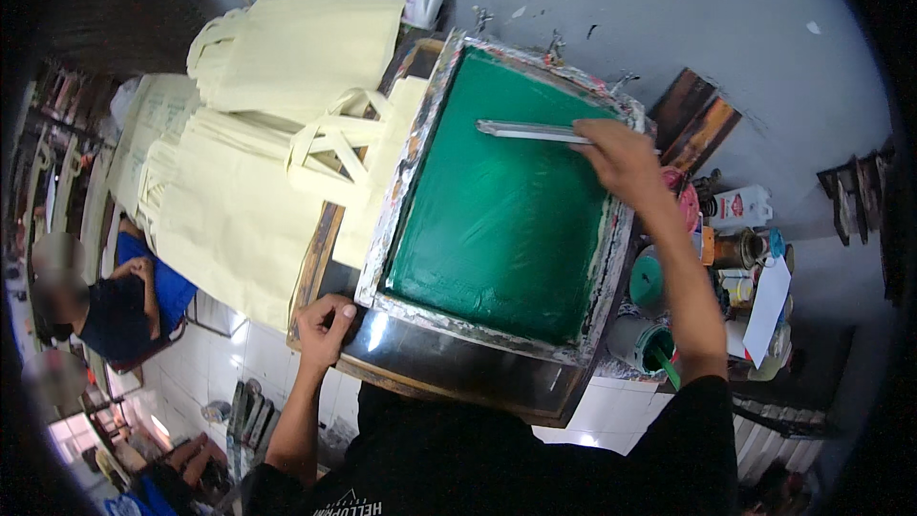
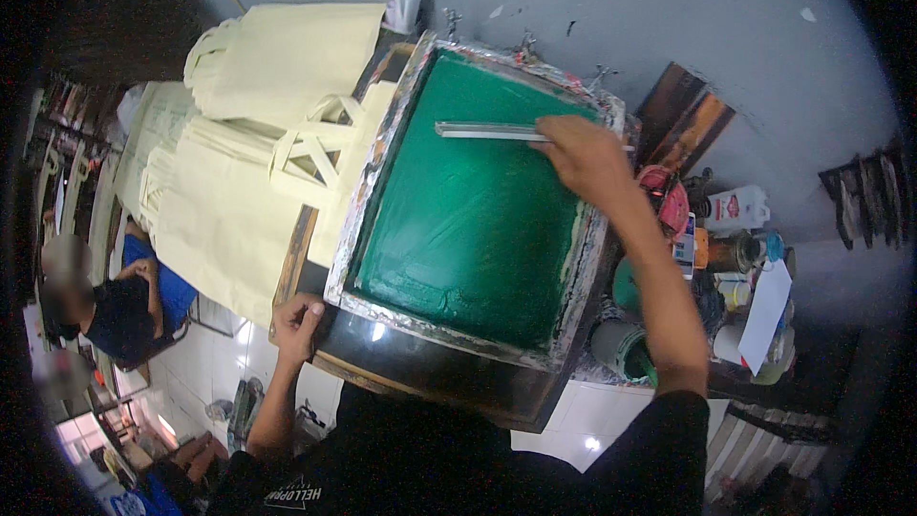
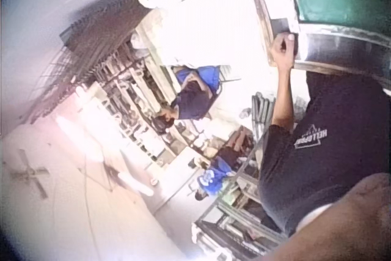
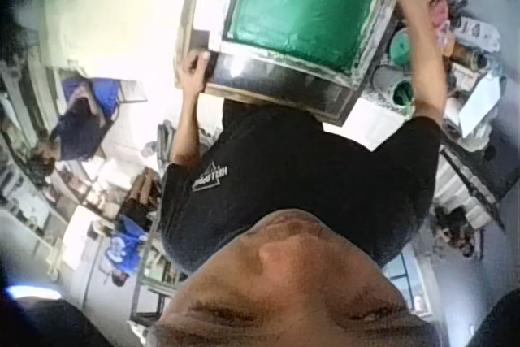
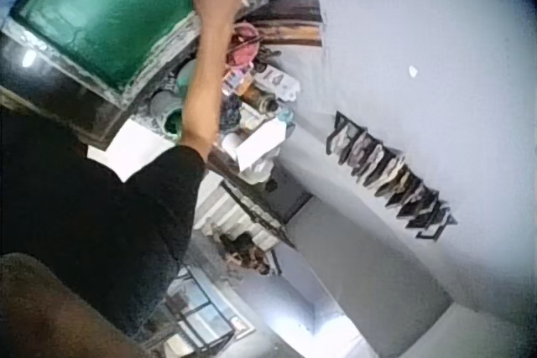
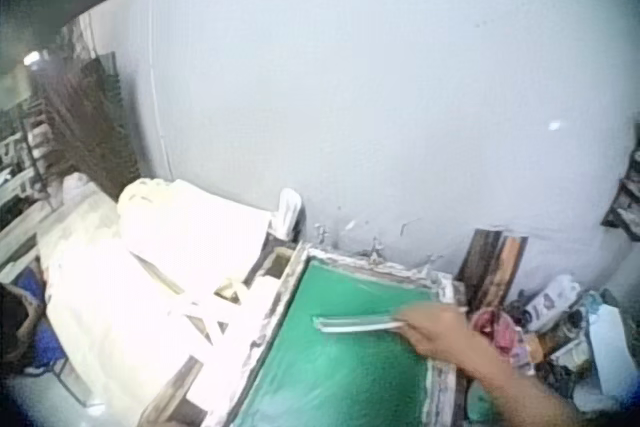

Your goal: The person performs screen printing on yellow tote bags, placing each bag on the printing frame, pulling a squeegee across the screen to apply green ink, and then lifting the frame to reveal the printed design. The person repeats this for several bags and occasionally stirs the green ink in a container.

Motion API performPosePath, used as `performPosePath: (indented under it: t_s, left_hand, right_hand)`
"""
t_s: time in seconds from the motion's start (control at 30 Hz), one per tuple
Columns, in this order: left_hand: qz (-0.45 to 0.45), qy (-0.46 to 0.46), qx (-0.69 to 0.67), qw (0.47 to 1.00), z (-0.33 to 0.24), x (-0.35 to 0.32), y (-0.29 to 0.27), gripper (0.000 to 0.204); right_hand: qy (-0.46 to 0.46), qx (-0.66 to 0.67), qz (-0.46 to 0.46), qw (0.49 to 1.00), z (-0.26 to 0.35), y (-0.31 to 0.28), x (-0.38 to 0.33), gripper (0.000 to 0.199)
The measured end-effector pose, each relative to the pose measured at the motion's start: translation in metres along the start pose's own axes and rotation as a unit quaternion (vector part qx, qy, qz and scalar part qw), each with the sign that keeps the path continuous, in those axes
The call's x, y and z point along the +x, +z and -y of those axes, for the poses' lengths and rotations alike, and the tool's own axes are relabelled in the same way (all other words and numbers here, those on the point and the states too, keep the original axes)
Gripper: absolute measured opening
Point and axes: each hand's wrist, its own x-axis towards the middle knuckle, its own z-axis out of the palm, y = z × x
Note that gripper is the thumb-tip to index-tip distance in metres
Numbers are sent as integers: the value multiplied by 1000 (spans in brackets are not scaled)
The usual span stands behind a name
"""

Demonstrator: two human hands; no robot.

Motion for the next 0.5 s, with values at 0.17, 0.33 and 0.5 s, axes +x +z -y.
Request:
performPosePath:
  t_s: [0.17, 0.33, 0.5]
  left_hand:
    - [9, 5, -7, 1000, 1, 1, -2, 25]
    - [1, -6, -42, 999, 6, -3, -6, 27]
    - [19, -17, -50, 998, 9, -2, -4, 26]
  right_hand:
    - [-17, -69, -50, 996, -6, 68, -11, 17]
    - [42, -20, -19, 999, -15, 29, 21, 17]
    - [105, -88, 50, 989, -62, 24, 44, 30]
